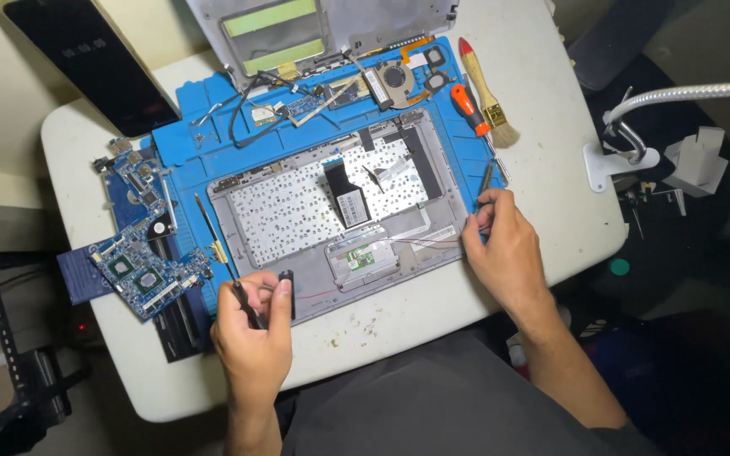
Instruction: The person disassembles a laptop on a blue anti-static mat, using a screwdriver to remove screws and separate components. They handle the motherboard, battery, and internal cables, placing parts aside and adjusting the camera angle briefly.
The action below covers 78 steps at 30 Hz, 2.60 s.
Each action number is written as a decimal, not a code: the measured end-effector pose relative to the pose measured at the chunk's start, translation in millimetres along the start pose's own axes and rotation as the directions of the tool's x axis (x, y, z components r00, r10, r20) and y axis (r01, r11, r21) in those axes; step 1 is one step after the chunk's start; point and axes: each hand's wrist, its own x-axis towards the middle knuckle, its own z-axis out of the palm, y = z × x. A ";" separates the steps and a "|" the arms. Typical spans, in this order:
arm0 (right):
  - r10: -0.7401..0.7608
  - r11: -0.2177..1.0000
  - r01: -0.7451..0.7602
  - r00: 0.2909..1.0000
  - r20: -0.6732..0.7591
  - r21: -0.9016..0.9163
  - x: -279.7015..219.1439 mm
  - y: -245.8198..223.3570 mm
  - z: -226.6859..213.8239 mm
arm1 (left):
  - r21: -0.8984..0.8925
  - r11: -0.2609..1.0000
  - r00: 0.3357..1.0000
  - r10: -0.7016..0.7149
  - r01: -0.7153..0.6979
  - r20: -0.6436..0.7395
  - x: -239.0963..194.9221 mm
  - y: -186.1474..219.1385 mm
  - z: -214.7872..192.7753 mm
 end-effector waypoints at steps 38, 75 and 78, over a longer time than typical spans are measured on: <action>-0.046 0.716 0.166 0.981 -0.191 0.679 54.7 -28.0 -24.0 | -0.442 0.889 0.961 0.216 -0.121 0.171 52.8 47.6 85.3; -0.352 0.933 0.358 0.879 -0.322 -0.044 196.3 39.6 0.2 | -0.189 0.980 0.992 0.080 -0.060 0.100 39.2 -16.6 24.5; -0.542 0.831 0.556 0.812 -0.215 0.006 146.5 -7.8 5.4 | -0.427 0.893 0.989 -0.099 0.139 0.114 42.6 -21.9 11.7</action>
